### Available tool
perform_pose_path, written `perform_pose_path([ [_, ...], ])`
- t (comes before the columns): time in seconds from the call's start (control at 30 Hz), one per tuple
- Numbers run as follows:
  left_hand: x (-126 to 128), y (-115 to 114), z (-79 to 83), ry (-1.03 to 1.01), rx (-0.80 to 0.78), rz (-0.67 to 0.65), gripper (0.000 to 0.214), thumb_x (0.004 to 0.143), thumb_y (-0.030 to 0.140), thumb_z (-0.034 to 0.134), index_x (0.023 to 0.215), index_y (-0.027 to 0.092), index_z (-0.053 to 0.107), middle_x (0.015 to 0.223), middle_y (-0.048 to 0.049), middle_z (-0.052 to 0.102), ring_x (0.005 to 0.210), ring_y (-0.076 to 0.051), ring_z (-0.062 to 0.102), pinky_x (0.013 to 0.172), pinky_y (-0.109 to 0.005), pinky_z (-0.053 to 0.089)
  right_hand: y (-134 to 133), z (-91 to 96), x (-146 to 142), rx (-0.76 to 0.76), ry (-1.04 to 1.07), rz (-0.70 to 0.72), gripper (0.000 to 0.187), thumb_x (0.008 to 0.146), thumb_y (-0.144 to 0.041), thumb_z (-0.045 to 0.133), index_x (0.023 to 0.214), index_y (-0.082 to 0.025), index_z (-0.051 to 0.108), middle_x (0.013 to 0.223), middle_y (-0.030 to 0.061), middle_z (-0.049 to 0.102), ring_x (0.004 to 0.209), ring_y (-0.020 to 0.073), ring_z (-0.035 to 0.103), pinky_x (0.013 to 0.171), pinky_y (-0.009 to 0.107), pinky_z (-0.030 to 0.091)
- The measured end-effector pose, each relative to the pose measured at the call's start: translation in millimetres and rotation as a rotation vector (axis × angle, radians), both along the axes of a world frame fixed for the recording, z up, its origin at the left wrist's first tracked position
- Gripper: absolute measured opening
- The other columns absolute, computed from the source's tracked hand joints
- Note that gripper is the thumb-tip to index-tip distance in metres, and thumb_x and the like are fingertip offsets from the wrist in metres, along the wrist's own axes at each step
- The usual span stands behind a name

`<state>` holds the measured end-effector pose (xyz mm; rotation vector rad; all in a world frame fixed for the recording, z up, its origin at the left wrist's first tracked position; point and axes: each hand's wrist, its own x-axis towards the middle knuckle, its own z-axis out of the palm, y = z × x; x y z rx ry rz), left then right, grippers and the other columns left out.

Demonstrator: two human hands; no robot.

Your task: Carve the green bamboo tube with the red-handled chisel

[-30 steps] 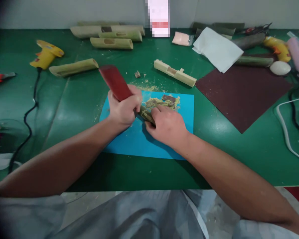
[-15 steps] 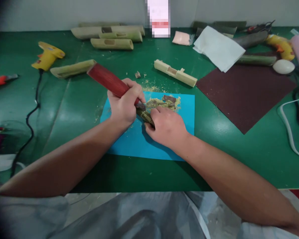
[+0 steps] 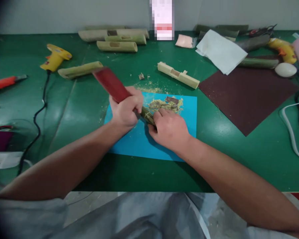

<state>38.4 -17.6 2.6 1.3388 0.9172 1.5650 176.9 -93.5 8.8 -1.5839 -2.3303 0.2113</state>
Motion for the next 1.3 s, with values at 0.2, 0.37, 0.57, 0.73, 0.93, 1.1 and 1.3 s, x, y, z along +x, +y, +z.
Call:
perform_pose_path([
  [0.2,7.1,0.4,1.3,0.042,0.055,-0.011,0.034,0.081,0.029,0.073,0.053,0.022,0.056,0.051,0.0025,0.050,0.049,-0.010,0.044,0.049,-0.032,0.032,0.4,0.6,0.4,-0.013,0.008,-0.017,0.020,0.095,-0.034,0.057,0.092,-0.018,0.067,0.094,0.0101,0.069,0.089,0.0236,0.062,0.067,0.033,0.036],
  [0.37,9.1,1.9,-1.3,0.092,0.027,0.056,0.046,0.085,0.040,0.077,0.053,0.021,0.051,0.053,0.0035,0.048,0.050,-0.009,0.044,0.052,-0.029,0.039,0.7,-0.5,0.6,-0.013,0.024,-0.019,0.019,0.094,-0.034,0.058,0.090,-0.018,0.066,0.092,0.0093,0.069,0.087,0.0234,0.062,0.068,0.032,0.036],
  [0.57,6.0,1.6,-1.2,0.101,0.185,-0.018,0.039,0.083,0.022,0.072,0.051,0.019,0.050,0.050,0.0033,0.047,0.048,-0.008,0.043,0.046,-0.025,0.035,0.3,-3.3,0.3,0.012,0.049,-0.005,0.019,0.093,-0.035,0.060,0.090,-0.017,0.067,0.091,0.0094,0.069,0.086,0.0233,0.062,0.065,0.032,0.035],
  [0.73,-0.3,0.4,-3.6,0.085,0.138,-0.039,0.045,0.079,0.019,0.075,0.047,0.020,0.044,0.044,0.0053,0.040,0.042,-0.007,0.035,0.041,-0.028,0.026,1.4,-5.5,0.9,0.040,0.044,-0.030,0.018,0.092,-0.034,0.060,0.087,-0.018,0.066,0.090,0.0095,0.070,0.087,0.0239,0.062,0.066,0.033,0.036],
  [0.93,3.6,7.8,-4.7,0.047,0.098,0.007,0.044,0.088,0.035,0.076,0.054,0.021,0.052,0.051,0.0032,0.048,0.048,-0.008,0.041,0.049,-0.031,0.034,2.0,-3.3,-0.4,0.013,0.019,-0.022,0.019,0.094,-0.034,0.057,0.091,-0.017,0.066,0.092,0.0098,0.070,0.087,0.0231,0.061,0.066,0.033,0.035],
  [1.1,6.5,4.8,-4.4,0.096,0.146,-0.011,0.043,0.087,0.039,0.079,0.056,0.020,0.055,0.054,0.0027,0.051,0.050,-0.010,0.046,0.052,-0.030,0.039,1.4,-2.4,-1.1,0.004,0.022,-0.023,0.019,0.094,-0.034,0.058,0.091,-0.017,0.066,0.095,0.0100,0.070,0.089,0.0234,0.062,0.066,0.032,0.035],
  [1.3,5.9,3.1,-2.0,0.125,0.114,-0.004,0.039,0.087,0.035,0.076,0.058,0.020,0.055,0.054,0.0029,0.051,0.050,-0.010,0.047,0.051,-0.028,0.040,1.4,-2.4,-1.3,0.000,0.020,-0.024,0.020,0.095,-0.035,0.058,0.091,-0.017,0.067,0.095,0.0102,0.070,0.089,0.0236,0.062,0.067,0.033,0.035],
])
